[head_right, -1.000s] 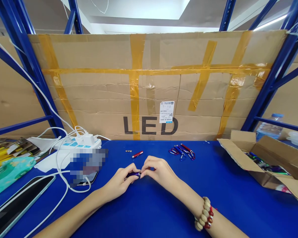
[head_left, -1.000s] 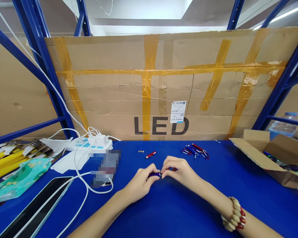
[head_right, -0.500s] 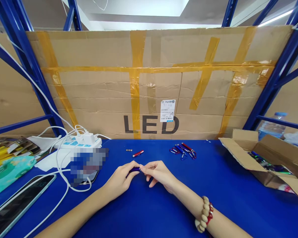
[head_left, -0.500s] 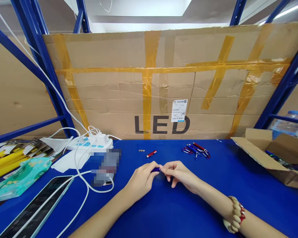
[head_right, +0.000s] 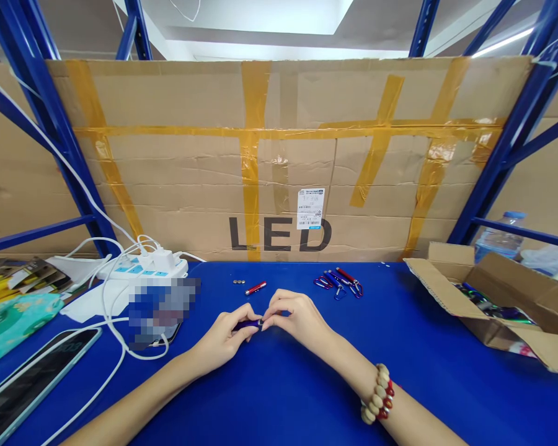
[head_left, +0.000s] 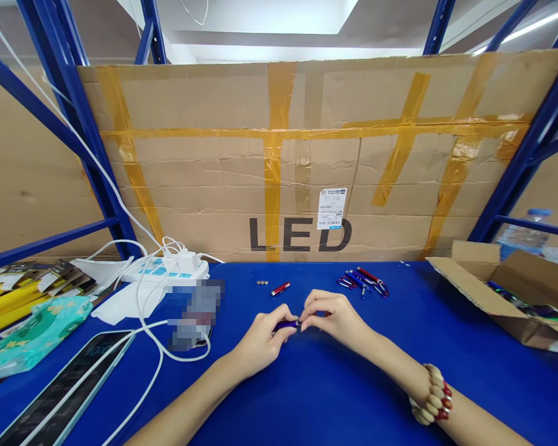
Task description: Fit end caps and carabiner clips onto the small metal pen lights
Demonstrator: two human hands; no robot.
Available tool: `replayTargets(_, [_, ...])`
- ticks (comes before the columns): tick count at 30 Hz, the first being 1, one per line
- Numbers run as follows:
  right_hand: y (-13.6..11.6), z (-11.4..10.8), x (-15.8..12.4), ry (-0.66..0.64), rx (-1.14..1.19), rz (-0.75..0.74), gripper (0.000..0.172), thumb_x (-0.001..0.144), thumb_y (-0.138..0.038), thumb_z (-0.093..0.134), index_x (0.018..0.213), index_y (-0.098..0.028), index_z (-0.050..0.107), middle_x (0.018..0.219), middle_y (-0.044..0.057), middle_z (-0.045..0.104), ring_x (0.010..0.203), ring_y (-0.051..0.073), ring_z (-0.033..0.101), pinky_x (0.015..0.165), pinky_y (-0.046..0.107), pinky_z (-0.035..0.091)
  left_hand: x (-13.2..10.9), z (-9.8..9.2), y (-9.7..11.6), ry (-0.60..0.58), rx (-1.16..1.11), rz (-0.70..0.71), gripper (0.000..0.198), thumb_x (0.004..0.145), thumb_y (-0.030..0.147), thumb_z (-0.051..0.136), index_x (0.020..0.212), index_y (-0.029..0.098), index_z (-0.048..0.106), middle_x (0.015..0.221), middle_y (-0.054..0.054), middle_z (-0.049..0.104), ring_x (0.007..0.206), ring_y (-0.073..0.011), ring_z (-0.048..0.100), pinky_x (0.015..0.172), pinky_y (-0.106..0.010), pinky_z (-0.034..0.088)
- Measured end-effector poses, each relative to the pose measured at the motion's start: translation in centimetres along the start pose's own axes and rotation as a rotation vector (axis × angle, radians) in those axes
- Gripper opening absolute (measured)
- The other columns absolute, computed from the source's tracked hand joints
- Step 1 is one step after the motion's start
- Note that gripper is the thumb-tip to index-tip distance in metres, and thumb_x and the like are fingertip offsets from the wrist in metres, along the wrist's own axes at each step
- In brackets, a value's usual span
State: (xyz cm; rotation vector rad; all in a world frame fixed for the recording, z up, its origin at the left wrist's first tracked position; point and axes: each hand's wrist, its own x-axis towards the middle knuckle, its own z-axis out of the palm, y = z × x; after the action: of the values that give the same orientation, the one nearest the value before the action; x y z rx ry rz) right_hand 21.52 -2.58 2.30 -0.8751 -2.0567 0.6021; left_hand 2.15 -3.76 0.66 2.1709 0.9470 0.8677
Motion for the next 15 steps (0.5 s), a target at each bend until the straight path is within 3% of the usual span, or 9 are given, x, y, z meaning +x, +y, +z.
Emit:
replayTargets(2, [-0.1,0.4,0.0,-0.002,0.035,0.051,0.025,0.071,-0.041,0.07,0.061,-0.018,0.07,0.068,0.003,0.06,0.066,0.013,0.056,0.06,0.025,0.047,-0.2,0.0,-0.1,-0.006,0.016,0.012,0.008,0.084,0.017,0.045,0.078,0.021,0.047,0.059,0.006,0.049,0.051,-0.0099,0.047,0.048,-0.017,0.037])
replayTargets(5, [-0.7,1.3,-0.1,0.029,0.097,0.181,0.031,0.07,-0.044,0.069,0.061,-0.015,0.066,0.07,0.004,0.059,0.06,0.013,0.056,0.047,0.023,0.048,-0.3,0.1,-0.2,0.024,0.059,0.038,0.008,0.086,0.017,0.043,0.08,0.022,0.045,0.067,0.003,0.055,0.057,-0.0118,0.052,0.053,-0.02,0.041])
replayTargets(10, [-1.7,2.3,-0.4,-0.011,0.401,0.617,0.043,0.062,-0.055,0.07,0.066,-0.013,0.061,0.053,-0.001,0.054,0.042,0.008,0.048,0.034,0.019,0.045,-0.3,0.0,-0.5,0.059,0.162,0.123,0.013,0.087,0.017,0.04,0.078,0.021,0.048,0.082,-0.004,0.062,0.082,-0.02,0.06,0.076,-0.03,0.045])
replayTargets(15, [-1.4,2.0,-0.3,-0.06,0.481,0.713,0.045,0.058,-0.057,0.071,0.062,-0.013,0.061,0.053,-0.002,0.049,0.049,0.007,0.047,0.032,0.014,0.041,0.0,-0.2,-0.5,0.044,0.186,0.123,0.013,0.086,0.016,0.041,0.085,0.022,0.053,0.088,-0.005,0.065,0.087,-0.0219,0.062,0.077,-0.032,0.046])
